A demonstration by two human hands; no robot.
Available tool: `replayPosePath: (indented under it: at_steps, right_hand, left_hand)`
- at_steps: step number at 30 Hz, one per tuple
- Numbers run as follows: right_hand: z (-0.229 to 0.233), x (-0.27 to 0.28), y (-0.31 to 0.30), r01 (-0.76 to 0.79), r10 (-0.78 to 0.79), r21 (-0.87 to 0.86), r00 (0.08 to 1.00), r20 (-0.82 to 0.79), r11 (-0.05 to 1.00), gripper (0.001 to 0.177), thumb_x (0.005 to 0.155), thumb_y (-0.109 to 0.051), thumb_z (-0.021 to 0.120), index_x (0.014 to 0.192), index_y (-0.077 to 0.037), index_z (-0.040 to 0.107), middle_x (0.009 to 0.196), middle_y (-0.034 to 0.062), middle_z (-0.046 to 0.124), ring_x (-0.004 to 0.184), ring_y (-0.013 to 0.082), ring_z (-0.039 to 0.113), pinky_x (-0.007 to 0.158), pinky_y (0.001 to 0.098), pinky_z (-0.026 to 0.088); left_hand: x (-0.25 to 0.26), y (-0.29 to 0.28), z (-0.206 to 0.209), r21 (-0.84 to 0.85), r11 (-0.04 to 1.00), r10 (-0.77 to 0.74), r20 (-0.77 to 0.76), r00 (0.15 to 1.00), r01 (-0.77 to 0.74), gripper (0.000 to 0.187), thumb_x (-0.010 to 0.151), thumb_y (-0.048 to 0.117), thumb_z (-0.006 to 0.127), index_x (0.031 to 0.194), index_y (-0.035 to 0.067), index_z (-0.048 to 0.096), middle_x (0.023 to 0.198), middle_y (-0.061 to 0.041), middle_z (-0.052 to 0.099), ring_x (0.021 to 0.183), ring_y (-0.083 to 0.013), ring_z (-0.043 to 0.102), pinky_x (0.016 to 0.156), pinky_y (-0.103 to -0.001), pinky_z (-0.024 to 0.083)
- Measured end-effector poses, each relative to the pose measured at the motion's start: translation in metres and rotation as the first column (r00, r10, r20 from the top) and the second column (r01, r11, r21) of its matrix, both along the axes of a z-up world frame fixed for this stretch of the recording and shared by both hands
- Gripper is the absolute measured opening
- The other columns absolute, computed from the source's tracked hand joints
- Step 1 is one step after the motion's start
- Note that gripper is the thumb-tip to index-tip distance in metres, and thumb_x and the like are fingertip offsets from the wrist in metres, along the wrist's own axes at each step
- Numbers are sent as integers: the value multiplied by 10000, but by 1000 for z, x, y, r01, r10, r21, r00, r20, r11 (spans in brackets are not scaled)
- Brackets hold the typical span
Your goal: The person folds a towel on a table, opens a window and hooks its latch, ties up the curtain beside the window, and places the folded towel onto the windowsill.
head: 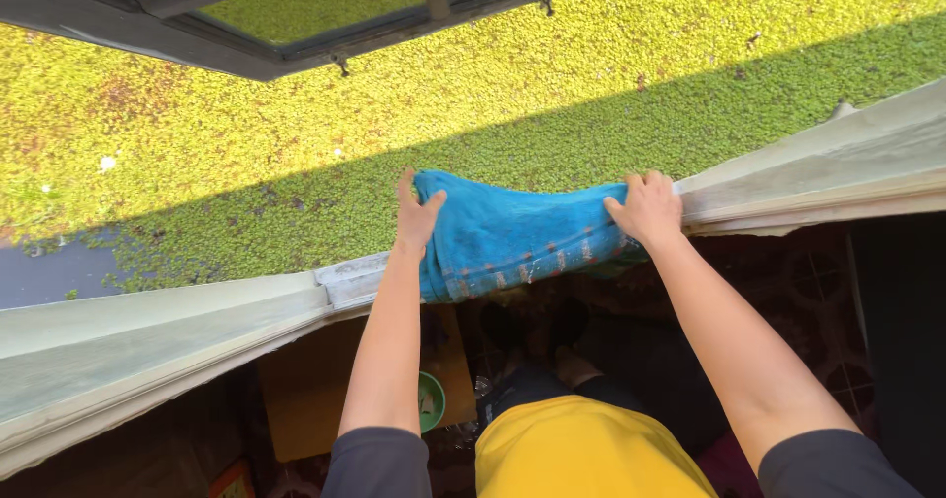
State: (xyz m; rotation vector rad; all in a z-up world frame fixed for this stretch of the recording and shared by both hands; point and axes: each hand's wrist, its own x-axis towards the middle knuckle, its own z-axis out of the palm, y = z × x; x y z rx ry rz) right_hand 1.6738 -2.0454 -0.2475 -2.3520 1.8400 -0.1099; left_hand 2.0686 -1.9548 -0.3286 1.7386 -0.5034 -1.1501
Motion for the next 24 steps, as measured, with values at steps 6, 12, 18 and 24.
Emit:
replayPosePath:
  at_steps: [6, 12, 18, 24]
  right_hand:
    - [-16, -16, 3, 259, -278, 205, 958, 66, 944, 324, 970, -326, 644, 1166, -82, 722, 1214, 194, 629, 1180, 392, 558, 977, 510, 473]
    - [-23, -33, 43, 159, -118, -127, 952, 284, 979, 250, 967, -198, 695, 1168, -50, 685, 1166, 246, 608, 1127, 408, 566, 970, 484, 469]
    - [-10, -34, 46, 128, -112, -32, 946, 304, 991, 360, 948, -108, 641, 1299, -38, 608, 1157, 243, 626, 1094, 449, 577, 967, 522, 456]
    - [7, -34, 39, 106, -133, 90, 904, 406, 990, 269, 994, -70, 589, 1261, -45, 563, 1141, 278, 609, 1026, 495, 573, 875, 567, 446]
  left_hand:
    - [2, 88, 43, 66, 949, -263, 705, 659, 309, 366, 909, 245, 733, 1231, 99, 638, 1252, -152, 652, 1210, -336, 583, 1025, -434, 465]
    - [-33, 147, 133, 319, 944, -292, 673, 679, 90, 355, 877, 443, 747, 910, 90, 720, 914, -87, 726, 884, -302, 698, 819, -428, 548]
    - [-74, 139, 122, 352, 933, -331, 771, 544, 68, 443, 802, 502, 776, 902, 75, 715, 896, -114, 725, 862, -347, 692, 739, -480, 541]
    - [-84, 133, 83, 270, 962, -265, 866, 424, 50, 234, 875, 310, 705, 889, 77, 691, 902, -130, 718, 859, -355, 689, 758, -489, 541]
